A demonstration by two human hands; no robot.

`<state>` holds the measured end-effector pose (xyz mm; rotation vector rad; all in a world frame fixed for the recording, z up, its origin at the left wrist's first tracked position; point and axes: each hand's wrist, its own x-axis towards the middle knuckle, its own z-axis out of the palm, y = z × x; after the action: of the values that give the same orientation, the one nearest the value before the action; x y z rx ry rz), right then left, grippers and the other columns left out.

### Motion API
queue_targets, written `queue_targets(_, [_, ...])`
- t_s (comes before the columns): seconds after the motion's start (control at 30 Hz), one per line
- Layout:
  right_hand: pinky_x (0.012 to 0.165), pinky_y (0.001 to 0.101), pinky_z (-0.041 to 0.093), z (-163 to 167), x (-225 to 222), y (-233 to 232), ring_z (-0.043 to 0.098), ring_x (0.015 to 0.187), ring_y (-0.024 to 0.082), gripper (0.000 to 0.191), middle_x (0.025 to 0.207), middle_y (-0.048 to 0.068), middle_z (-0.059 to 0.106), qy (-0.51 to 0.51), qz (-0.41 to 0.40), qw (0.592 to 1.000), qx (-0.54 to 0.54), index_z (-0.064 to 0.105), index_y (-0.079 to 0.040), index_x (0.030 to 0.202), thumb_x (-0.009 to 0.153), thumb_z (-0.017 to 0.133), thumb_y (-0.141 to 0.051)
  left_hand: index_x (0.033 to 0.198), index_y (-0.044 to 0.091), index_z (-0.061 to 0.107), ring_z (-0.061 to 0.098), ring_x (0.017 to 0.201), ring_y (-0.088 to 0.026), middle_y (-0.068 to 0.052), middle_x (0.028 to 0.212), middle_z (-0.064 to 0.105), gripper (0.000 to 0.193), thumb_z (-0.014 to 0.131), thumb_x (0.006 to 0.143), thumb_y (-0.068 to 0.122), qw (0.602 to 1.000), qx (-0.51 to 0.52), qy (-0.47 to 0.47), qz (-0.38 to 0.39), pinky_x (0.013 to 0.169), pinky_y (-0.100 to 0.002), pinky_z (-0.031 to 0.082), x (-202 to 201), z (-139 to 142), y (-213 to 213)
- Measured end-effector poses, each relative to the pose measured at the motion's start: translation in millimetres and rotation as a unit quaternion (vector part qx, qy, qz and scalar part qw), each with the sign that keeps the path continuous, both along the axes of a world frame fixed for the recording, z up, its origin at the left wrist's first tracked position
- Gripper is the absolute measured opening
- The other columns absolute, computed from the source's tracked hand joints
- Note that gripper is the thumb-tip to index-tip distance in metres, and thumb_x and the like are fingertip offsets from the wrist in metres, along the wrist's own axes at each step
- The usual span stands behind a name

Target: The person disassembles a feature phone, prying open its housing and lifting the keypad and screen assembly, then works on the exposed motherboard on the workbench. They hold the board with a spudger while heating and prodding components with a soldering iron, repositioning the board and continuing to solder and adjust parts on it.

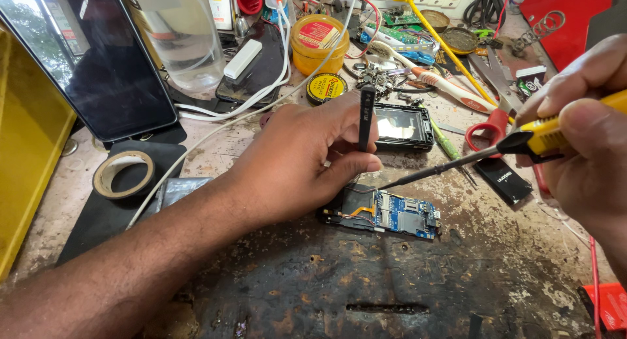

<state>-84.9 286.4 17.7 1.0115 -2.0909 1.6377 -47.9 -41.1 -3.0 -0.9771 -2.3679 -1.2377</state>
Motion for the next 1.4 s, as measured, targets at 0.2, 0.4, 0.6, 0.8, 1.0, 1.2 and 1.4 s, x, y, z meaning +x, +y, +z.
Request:
queue_targets(0.2, [0.063, 0.0271, 0.057, -1, 3, -1, 0.064, 0.082, 0.012, 0.043, 0.087, 0.004, 0.054, -0.036, 0.015, 0.999, -0.006, 0.047, -0.006, 0.101, 0.110, 0.072, -0.040, 0.103, 0.010, 0.057, 0.073, 0.066, -0.016, -0.003, 0.076, 0.068, 0.024, 0.076, 0.095, 0.021, 1.000, 0.003, 0.004, -0.005, 0.060, -0.032, 0.055, 0, 0, -1])
queue_targets(0.4, [0.063, 0.0270, 0.054, 0, 2, 2, 0.061, 0.074, 0.011, 0.042, 0.086, 0.003, 0.053, -0.002, -0.023, 1.000, 0.017, 0.048, -0.007, 0.101, 0.109, 0.068, -0.043, 0.103, 0.010, 0.057, 0.073, 0.066, -0.016, -0.002, 0.075, 0.069, 0.024, 0.077, 0.094, 0.022, 1.000, 0.003, -0.006, -0.003, 0.060, -0.032, 0.055, 0, 1, -1])
queue_targets(0.6, [0.063, 0.0277, 0.056, -3, 1, 4, 0.061, 0.077, 0.013, 0.042, 0.085, 0.005, 0.054, -0.027, -0.014, 1.000, 0.008, 0.048, -0.006, 0.098, 0.110, 0.070, -0.040, 0.102, 0.010, 0.057, 0.073, 0.065, -0.016, -0.003, 0.074, 0.069, 0.024, 0.077, 0.094, 0.021, 1.000, 0.007, -0.009, -0.005, 0.059, -0.032, 0.055, 0, 1, -1])
queue_targets(0.8, [0.062, 0.0287, 0.056, 2, 0, 1, 0.064, 0.080, 0.014, 0.042, 0.086, 0.005, 0.053, -0.017, -0.017, 0.999, 0.020, 0.047, -0.007, 0.101, 0.107, 0.069, -0.042, 0.103, 0.010, 0.057, 0.074, 0.068, -0.016, -0.002, 0.076, 0.070, 0.024, 0.076, 0.095, 0.021, 1.000, 0.011, 0.007, -0.010, 0.061, -0.032, 0.056, 0, 0, -1])
queue_targets(1.0, [0.063, 0.0288, 0.053, 6, 4, 0, 0.065, 0.072, 0.013, 0.045, 0.084, 0.004, 0.054, 0.004, -0.053, 0.997, 0.050, 0.049, -0.008, 0.099, 0.108, 0.066, -0.048, 0.103, 0.010, 0.057, 0.074, 0.067, -0.017, -0.002, 0.075, 0.069, 0.025, 0.077, 0.093, 0.023, 1.000, -0.002, 0.000, 0.000, 0.061, -0.033, 0.055, 0, 0, -2])
queue_targets(1.2, [0.062, 0.0290, 0.056, -5, -1, 4, 0.062, 0.078, 0.013, 0.043, 0.084, 0.005, 0.053, -0.036, -0.021, 0.999, 0.006, 0.047, -0.006, 0.096, 0.105, 0.071, -0.041, 0.103, 0.010, 0.057, 0.074, 0.068, -0.018, -0.003, 0.075, 0.069, 0.026, 0.077, 0.094, 0.024, 1.000, -0.004, 0.007, 0.002, 0.061, -0.034, 0.055, 0, 0, -2])
queue_targets(1.4, [0.066, 0.0281, 0.056, -6, -1, 6, 0.063, 0.079, 0.013, 0.044, 0.085, 0.005, 0.053, 0.000, -0.014, 1.000, 0.015, 0.047, -0.005, 0.099, 0.108, 0.069, -0.042, 0.103, 0.010, 0.056, 0.074, 0.068, -0.018, -0.003, 0.076, 0.070, 0.025, 0.076, 0.094, 0.023, 1.000, 0.000, -0.002, -0.004, 0.061, -0.034, 0.055, 0, 0, -2])
